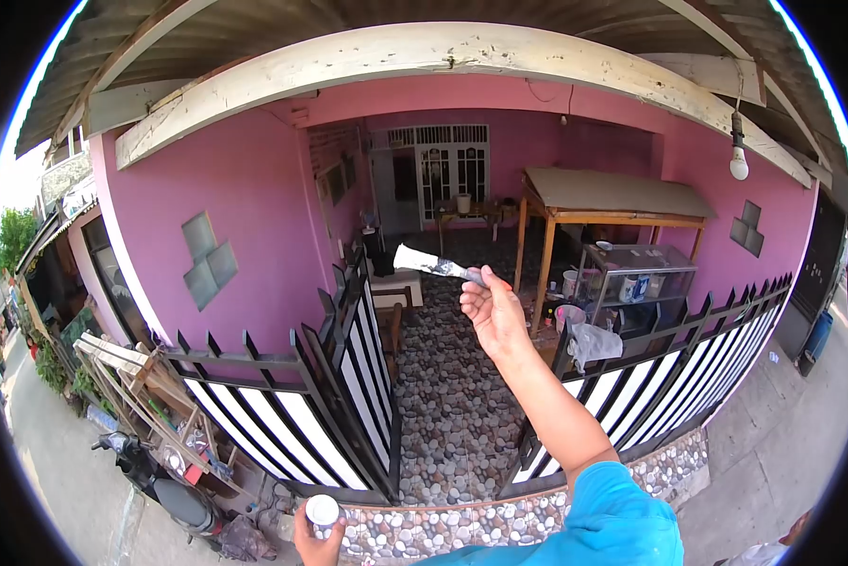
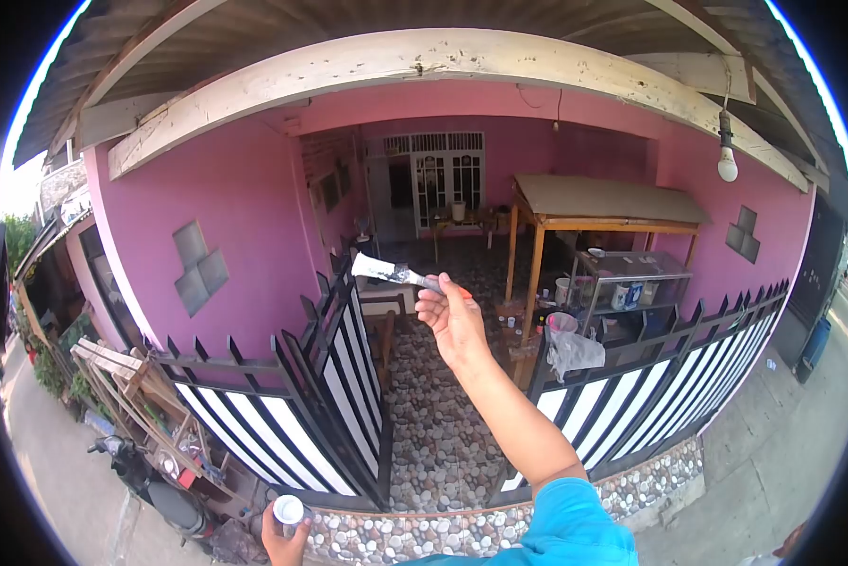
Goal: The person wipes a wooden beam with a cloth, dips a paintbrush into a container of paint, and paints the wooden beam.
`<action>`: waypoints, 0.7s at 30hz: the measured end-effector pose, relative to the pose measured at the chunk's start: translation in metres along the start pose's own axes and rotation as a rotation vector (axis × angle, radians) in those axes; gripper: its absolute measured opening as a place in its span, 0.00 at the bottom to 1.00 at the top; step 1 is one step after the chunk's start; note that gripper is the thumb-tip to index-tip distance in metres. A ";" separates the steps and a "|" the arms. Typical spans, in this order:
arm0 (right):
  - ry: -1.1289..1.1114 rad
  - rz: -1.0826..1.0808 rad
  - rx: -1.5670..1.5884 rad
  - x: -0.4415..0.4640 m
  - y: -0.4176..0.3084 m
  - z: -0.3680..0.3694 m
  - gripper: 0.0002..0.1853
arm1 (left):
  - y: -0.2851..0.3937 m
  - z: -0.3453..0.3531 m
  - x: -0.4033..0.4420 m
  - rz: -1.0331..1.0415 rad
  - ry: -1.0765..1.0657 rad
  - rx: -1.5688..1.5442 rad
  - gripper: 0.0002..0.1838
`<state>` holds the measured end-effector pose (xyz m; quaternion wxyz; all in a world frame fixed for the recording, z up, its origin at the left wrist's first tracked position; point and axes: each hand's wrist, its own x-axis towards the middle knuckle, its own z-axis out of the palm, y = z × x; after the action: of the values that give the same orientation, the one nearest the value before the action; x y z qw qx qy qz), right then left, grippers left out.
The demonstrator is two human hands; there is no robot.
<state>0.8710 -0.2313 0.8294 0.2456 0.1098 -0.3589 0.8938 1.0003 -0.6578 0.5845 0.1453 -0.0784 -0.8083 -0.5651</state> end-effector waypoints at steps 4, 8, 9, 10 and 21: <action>-0.007 -0.323 -0.146 0.074 -0.070 0.032 0.15 | -0.008 -0.012 -0.008 0.001 0.074 -0.002 0.33; 0.015 -0.622 -0.256 0.140 -0.136 0.071 0.12 | 0.001 -0.025 -0.017 -0.098 0.077 -0.004 0.33; 0.028 -0.685 -0.281 0.157 -0.151 0.080 0.12 | 0.003 -0.030 -0.022 -0.104 0.067 0.005 0.32; 0.041 -0.748 -0.306 0.173 -0.164 0.088 0.12 | 0.001 -0.031 -0.022 -0.104 0.070 0.003 0.32; 0.064 -0.990 -0.696 0.266 -0.213 0.165 0.17 | 0.015 -0.026 -0.020 -0.176 0.123 -0.070 0.33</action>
<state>0.7574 -0.1180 1.1719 0.6644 0.1502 -0.5290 0.5062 1.0270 -0.6766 0.5995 0.1418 0.0228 -0.7813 -0.6074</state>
